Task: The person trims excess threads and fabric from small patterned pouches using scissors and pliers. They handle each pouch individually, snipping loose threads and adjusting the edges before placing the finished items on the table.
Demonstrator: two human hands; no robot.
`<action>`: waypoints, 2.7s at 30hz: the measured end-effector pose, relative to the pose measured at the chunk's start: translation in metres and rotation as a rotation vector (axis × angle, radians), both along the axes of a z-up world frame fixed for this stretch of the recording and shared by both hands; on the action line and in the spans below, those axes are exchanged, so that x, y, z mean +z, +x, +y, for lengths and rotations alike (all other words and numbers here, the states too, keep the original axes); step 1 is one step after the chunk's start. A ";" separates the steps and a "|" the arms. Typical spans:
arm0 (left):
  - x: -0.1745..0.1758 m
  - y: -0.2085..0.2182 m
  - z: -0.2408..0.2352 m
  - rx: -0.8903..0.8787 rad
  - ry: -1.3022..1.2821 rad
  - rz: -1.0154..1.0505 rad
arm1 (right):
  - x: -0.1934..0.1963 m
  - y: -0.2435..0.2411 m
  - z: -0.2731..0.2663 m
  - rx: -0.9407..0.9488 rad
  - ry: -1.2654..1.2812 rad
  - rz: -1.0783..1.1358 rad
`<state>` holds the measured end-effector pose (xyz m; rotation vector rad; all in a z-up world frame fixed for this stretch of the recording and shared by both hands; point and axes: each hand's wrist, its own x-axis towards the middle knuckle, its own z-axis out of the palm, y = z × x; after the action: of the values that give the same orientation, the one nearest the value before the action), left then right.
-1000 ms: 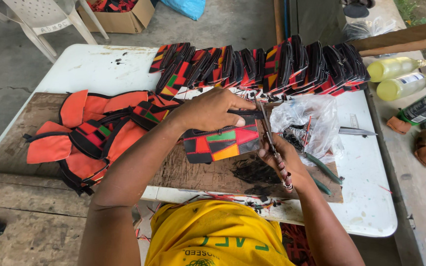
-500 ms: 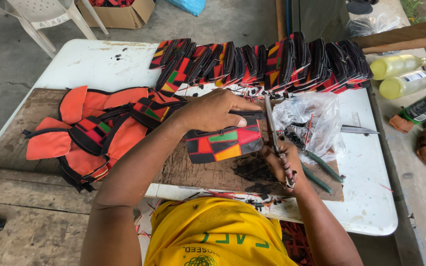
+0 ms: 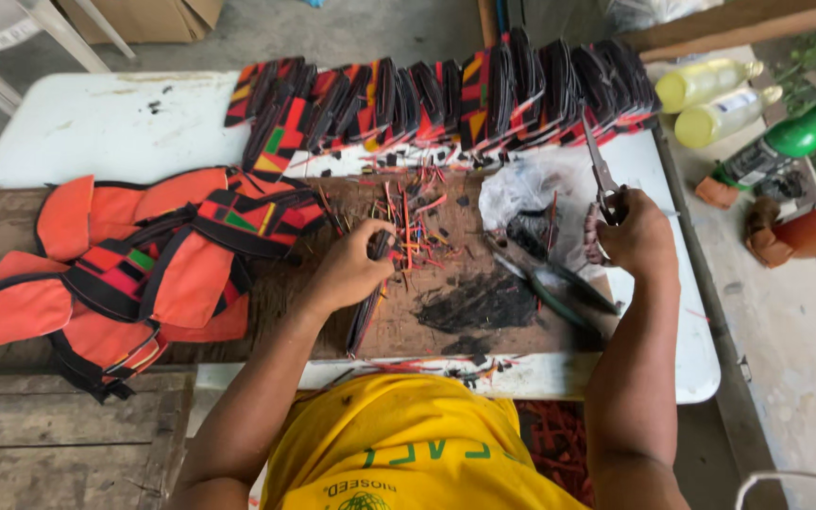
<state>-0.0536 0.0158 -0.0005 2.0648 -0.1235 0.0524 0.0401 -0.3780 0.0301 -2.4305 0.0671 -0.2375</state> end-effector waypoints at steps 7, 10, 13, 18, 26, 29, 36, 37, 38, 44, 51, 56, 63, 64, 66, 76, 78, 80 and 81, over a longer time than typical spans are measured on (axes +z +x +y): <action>-0.021 -0.002 0.000 -0.016 -0.281 0.214 | -0.014 0.002 -0.023 -0.062 -0.268 0.155; -0.020 -0.003 -0.004 -0.007 -0.235 0.183 | -0.005 -0.009 -0.011 0.065 -0.325 -0.084; -0.023 -0.001 -0.012 -0.023 -0.225 0.086 | 0.001 -0.020 0.018 0.241 -0.231 0.092; -0.024 -0.001 -0.016 -0.050 -0.341 0.064 | 0.000 -0.028 0.060 0.469 -0.394 0.344; -0.030 -0.018 -0.047 0.107 -0.212 -0.100 | -0.001 -0.002 0.070 0.424 -0.452 0.255; -0.034 -0.020 -0.056 0.008 -0.217 -0.424 | -0.005 -0.002 0.080 0.367 -0.485 0.201; -0.050 -0.016 -0.055 -0.074 -0.228 -0.412 | -0.017 -0.005 0.067 0.411 -0.209 0.131; -0.051 -0.017 -0.055 -0.073 -0.236 -0.410 | -0.017 -0.005 0.067 0.398 -0.208 0.133; -0.052 -0.017 -0.054 -0.074 -0.236 -0.400 | -0.018 -0.005 0.067 0.384 -0.207 0.134; -0.050 -0.016 -0.047 -0.117 -0.310 -0.316 | -0.013 -0.010 0.073 0.435 -0.270 0.063; -0.045 -0.016 -0.048 -0.124 -0.276 -0.377 | -0.017 -0.014 0.077 0.477 -0.401 -0.055; -0.037 -0.010 -0.044 -0.149 -0.200 -0.298 | -0.015 -0.013 0.070 0.462 -0.292 -0.107; -0.021 -0.017 -0.040 -0.208 -0.282 -0.097 | -0.014 -0.004 0.068 0.360 0.327 0.003; -0.020 -0.018 -0.039 -0.205 -0.298 -0.034 | -0.016 -0.003 0.070 0.366 0.482 0.024; -0.018 -0.020 -0.035 -0.252 -0.240 -0.063 | -0.017 -0.002 0.074 0.372 0.719 0.068; -0.034 -0.023 -0.020 -0.216 -0.441 -0.142 | -0.047 -0.025 0.147 0.552 1.251 0.177; -0.027 -0.018 -0.018 -0.164 -0.446 -0.152 | -0.042 -0.029 0.155 0.570 1.334 0.279; -0.013 -0.011 -0.013 -0.138 -0.434 -0.151 | -0.036 -0.036 0.159 0.525 1.399 0.435; -0.007 -0.008 -0.012 -0.140 -0.423 -0.123 | -0.035 -0.039 0.161 0.526 1.428 0.438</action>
<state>-0.0614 0.0040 -0.0079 1.6257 -0.3063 0.1098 0.0010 -0.2173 -0.0049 -0.9690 -0.1613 0.4563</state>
